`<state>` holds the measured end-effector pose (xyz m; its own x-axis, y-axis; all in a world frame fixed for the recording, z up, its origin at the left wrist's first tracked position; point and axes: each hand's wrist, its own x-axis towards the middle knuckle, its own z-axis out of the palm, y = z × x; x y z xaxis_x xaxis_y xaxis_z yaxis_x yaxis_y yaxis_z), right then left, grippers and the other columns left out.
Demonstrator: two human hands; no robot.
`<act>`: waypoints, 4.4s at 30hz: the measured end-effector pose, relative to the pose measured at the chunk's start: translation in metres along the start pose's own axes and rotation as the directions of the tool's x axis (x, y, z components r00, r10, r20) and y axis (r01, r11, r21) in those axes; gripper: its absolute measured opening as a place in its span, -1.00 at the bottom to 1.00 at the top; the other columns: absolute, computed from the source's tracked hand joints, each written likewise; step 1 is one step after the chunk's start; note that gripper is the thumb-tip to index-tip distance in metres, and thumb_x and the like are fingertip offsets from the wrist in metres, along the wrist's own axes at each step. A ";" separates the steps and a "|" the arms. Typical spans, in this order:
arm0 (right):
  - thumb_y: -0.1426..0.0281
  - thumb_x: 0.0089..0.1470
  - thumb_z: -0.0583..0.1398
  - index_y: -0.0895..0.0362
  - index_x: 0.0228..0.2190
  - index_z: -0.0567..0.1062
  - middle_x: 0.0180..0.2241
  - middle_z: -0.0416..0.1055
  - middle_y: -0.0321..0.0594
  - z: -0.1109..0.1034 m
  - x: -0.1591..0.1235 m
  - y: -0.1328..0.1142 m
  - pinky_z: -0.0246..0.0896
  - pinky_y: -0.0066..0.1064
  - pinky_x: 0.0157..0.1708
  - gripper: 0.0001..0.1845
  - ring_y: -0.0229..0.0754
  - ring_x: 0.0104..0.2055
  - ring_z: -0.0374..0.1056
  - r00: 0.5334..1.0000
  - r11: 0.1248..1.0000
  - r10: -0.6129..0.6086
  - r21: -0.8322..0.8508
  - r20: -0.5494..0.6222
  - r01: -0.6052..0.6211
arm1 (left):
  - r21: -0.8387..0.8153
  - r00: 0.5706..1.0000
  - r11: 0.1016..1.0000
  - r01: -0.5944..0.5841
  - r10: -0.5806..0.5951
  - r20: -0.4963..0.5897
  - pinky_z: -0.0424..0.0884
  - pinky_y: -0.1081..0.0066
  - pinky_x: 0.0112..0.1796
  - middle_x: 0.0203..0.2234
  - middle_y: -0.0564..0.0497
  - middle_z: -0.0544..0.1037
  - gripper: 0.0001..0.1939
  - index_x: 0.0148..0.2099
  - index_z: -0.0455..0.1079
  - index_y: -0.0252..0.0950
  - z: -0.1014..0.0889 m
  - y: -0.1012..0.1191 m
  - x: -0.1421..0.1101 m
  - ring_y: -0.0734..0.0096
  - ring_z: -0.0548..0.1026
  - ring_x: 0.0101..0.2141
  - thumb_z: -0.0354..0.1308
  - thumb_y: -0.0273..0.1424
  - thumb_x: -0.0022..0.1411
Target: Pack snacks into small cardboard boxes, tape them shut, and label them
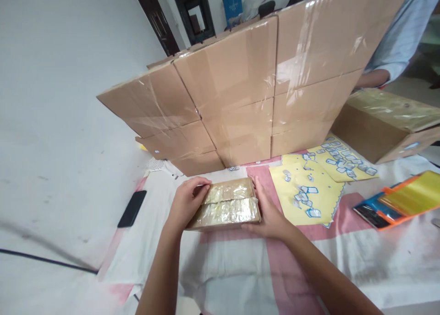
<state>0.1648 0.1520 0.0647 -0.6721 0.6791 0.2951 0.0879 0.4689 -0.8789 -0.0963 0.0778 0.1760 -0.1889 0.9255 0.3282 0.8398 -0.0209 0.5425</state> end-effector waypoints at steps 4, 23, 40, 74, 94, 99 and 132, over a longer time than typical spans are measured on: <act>0.01 -0.11 0.46 0.04 0.47 -0.41 0.49 -0.27 0.10 0.002 0.006 0.001 -0.11 0.18 0.42 0.51 0.29 0.53 -0.32 1.000 1.000 0.017 0.017 -0.008 -0.017 | 0.121 0.992 0.990 -0.070 0.082 -0.092 0.52 0.29 -0.10 -0.19 0.07 0.70 -0.85 -0.14 0.56 -0.13 0.003 -0.003 -0.007 0.29 0.64 -0.17 0.15 -0.33 0.40; 0.15 -0.27 0.54 0.00 0.47 -0.25 0.42 -0.08 0.16 -0.007 0.002 -0.006 0.02 0.19 0.35 0.53 0.40 0.47 -0.14 0.998 0.984 -0.055 -0.167 0.017 0.057 | 0.116 0.880 0.942 -0.315 0.336 -0.337 0.62 0.44 -0.23 -0.25 0.12 0.73 -0.81 -0.27 0.46 -0.18 0.004 0.004 -0.034 0.39 0.71 -0.23 0.21 -0.61 0.28; 0.00 -0.18 0.49 0.02 0.46 -0.16 0.44 -0.09 0.10 -0.009 0.005 -0.009 -0.02 0.18 0.37 0.42 0.36 0.48 -0.17 1.000 0.997 0.005 -0.078 0.010 -0.004 | -0.111 0.845 0.973 -0.203 0.117 -0.521 0.65 0.24 -0.29 -0.33 0.07 0.72 -0.85 -0.32 0.36 -0.17 0.010 0.004 -0.042 0.23 0.71 -0.30 0.28 -0.45 0.24; -0.01 -0.14 0.48 -0.05 0.47 -0.14 0.44 -0.04 0.02 -0.011 0.009 -0.005 -0.01 0.14 0.37 0.38 0.33 0.46 -0.06 1.000 0.999 0.028 -0.016 -0.008 -0.029 | -0.269 0.739 0.950 -0.161 -0.065 -0.671 0.67 0.25 -0.42 -0.49 0.08 0.65 -0.62 -0.35 0.18 -0.23 0.015 0.010 -0.032 0.21 0.70 -0.42 0.41 -0.36 0.15; -0.02 -0.14 0.46 0.07 0.43 -0.14 0.33 0.09 0.19 0.002 0.004 -0.009 0.03 0.14 0.31 0.36 0.35 0.40 0.04 0.991 0.983 -0.120 -0.144 -0.057 0.110 | -0.362 0.694 0.912 -0.193 -0.134 -0.708 0.63 0.27 -0.30 -0.49 0.13 0.63 -0.55 -0.37 0.11 -0.21 0.011 0.012 -0.061 0.34 0.65 -0.43 0.42 -0.52 0.09; -0.02 -0.11 0.45 0.04 0.45 -0.19 0.33 0.10 0.16 0.002 0.005 -0.010 0.05 0.13 0.30 0.36 0.32 0.40 0.04 0.993 0.982 -0.111 -0.158 -0.042 0.103 | -0.354 0.641 0.919 -0.176 -0.165 -0.749 0.63 0.27 -0.35 -0.48 0.15 0.63 -0.52 -0.35 0.07 -0.20 0.016 0.010 -0.058 0.36 0.64 -0.45 0.42 -0.50 0.07; 0.09 -0.14 0.46 0.04 0.42 -0.14 0.32 0.11 0.16 0.001 0.004 -0.013 0.05 0.11 0.29 0.32 0.30 0.38 0.08 0.994 0.982 -0.088 -0.170 -0.057 0.077 | -0.281 0.474 0.945 -0.168 -0.173 -0.864 0.60 0.12 -0.25 -0.46 0.17 0.60 -0.48 -0.34 0.03 -0.16 0.022 -0.002 -0.060 0.34 0.58 -0.44 0.42 -0.42 -0.02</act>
<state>0.1596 0.1483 0.0768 -0.6339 0.6666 0.3922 0.1595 0.6088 -0.7771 -0.0751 0.0310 0.1384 -0.6739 0.1157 0.7297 0.6824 -0.2810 0.6748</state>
